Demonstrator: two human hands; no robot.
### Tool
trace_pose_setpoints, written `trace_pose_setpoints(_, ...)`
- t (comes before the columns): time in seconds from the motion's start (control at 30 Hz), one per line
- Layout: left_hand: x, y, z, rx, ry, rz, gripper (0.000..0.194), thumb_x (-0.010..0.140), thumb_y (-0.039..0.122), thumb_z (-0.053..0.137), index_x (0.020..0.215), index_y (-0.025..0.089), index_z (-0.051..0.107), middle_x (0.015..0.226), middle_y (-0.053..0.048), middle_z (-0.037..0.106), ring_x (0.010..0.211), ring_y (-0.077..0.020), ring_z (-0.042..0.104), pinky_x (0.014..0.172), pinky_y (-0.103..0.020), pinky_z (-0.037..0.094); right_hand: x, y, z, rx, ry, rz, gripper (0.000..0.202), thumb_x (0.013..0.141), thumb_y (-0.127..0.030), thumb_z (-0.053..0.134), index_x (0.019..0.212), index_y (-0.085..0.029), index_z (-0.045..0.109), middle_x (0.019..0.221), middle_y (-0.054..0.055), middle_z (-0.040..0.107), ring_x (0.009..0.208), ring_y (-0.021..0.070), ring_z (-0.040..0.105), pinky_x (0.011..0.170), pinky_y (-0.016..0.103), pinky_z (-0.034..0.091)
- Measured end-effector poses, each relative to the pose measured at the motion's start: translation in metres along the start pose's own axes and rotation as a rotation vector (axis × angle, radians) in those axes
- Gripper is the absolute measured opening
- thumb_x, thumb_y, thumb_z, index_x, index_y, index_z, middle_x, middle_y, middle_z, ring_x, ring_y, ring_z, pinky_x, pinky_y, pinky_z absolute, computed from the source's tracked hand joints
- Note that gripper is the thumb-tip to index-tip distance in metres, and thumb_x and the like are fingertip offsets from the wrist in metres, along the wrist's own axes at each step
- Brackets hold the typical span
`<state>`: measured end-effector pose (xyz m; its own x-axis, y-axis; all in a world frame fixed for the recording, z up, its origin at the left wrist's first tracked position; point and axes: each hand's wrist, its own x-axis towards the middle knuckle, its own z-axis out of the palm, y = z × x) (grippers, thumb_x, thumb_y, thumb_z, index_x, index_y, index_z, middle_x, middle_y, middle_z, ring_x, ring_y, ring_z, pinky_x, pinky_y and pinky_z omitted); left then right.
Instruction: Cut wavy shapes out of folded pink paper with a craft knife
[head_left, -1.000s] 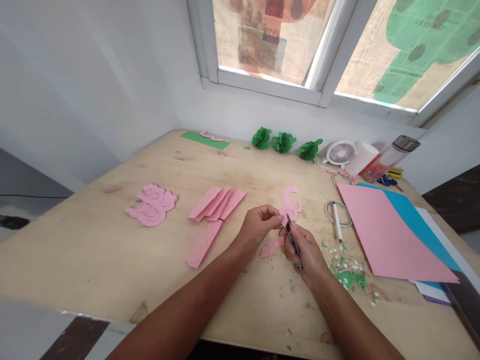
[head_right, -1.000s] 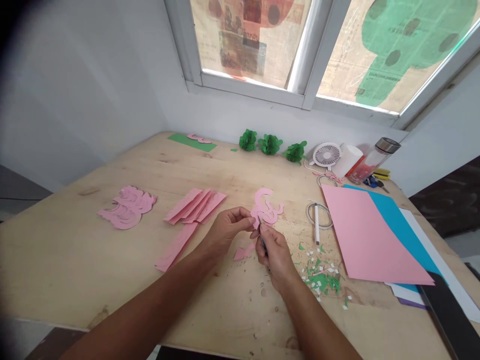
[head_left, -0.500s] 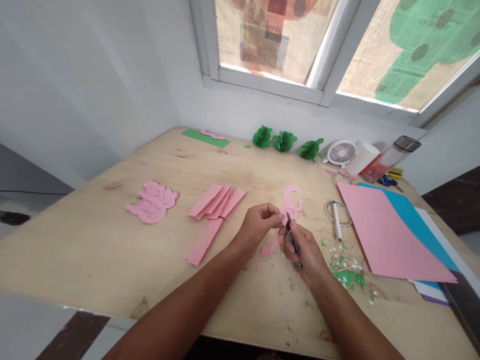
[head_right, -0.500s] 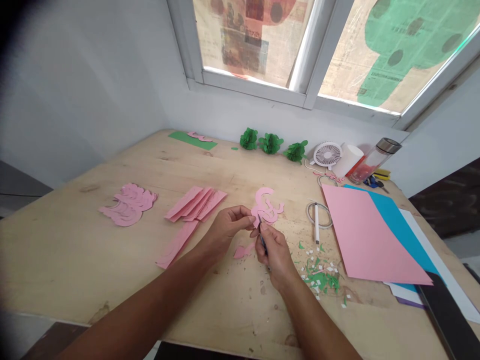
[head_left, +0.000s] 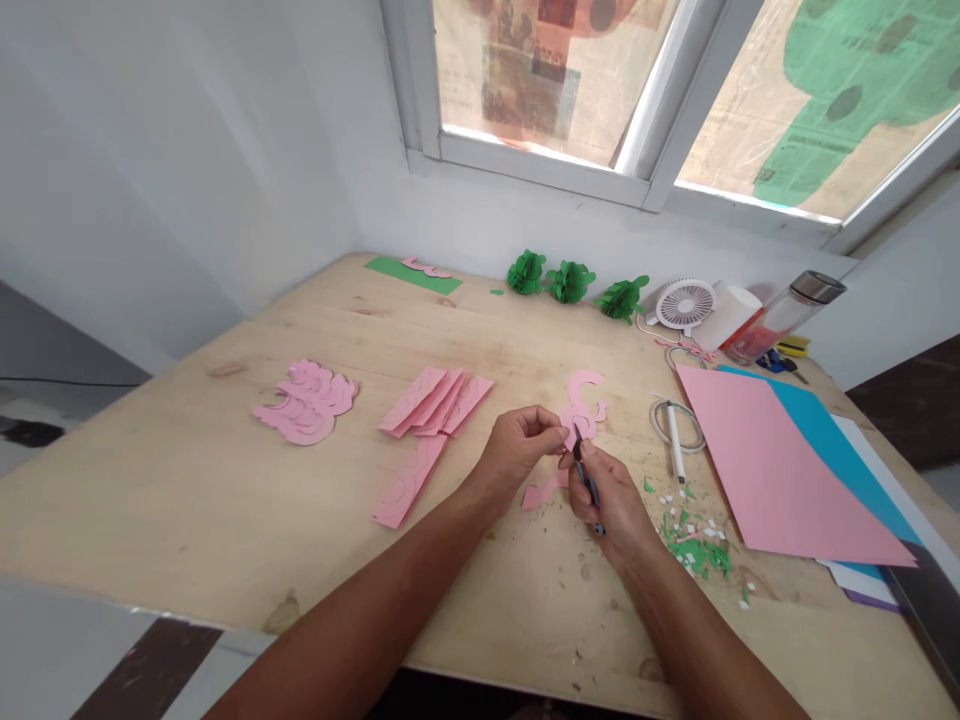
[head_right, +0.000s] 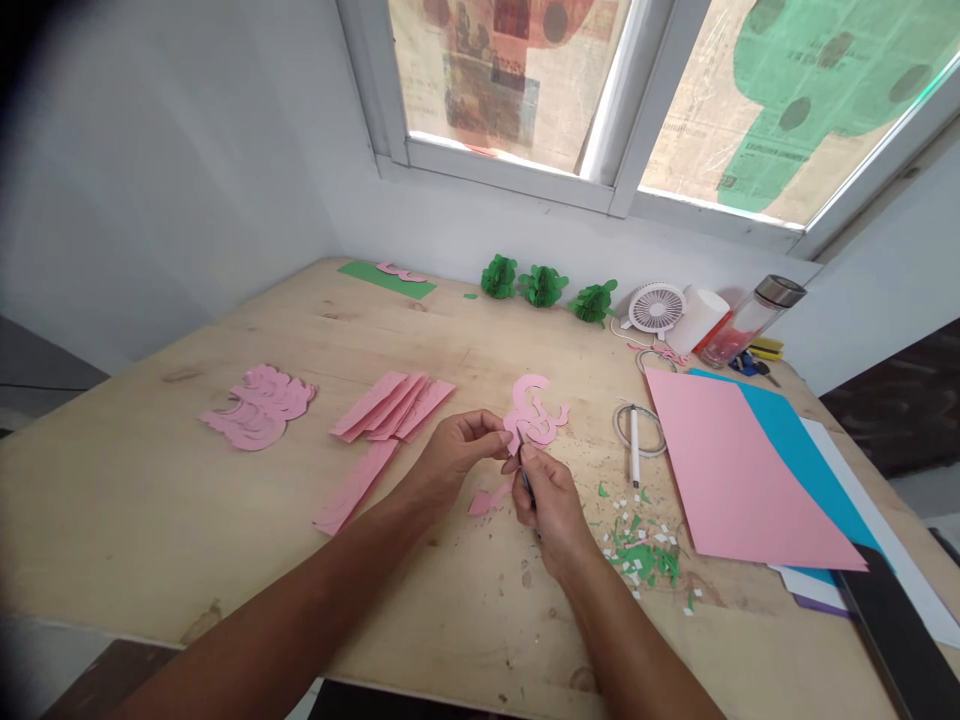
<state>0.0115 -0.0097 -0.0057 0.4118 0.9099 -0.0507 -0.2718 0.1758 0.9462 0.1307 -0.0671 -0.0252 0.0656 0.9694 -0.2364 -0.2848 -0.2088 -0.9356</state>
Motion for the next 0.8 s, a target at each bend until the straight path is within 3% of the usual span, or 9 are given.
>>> trace_pose_setpoints(0.8,-0.0008,0.0,0.0006,-0.011,0.007,-0.008,0.014,0.069,0.026,0.06,0.061,0.015,0.057,0.053,0.001,0.055,0.057,-0.012,0.053,0.065,-0.028,0.042,0.0001,0.0003,0.0006,-0.014,0.014,-0.014,0.035,0.08,-0.05,0.053,0.073,-0.016,0.055,0.04,-0.009,0.033,0.034,0.0048,0.018,0.034,0.019,0.01)
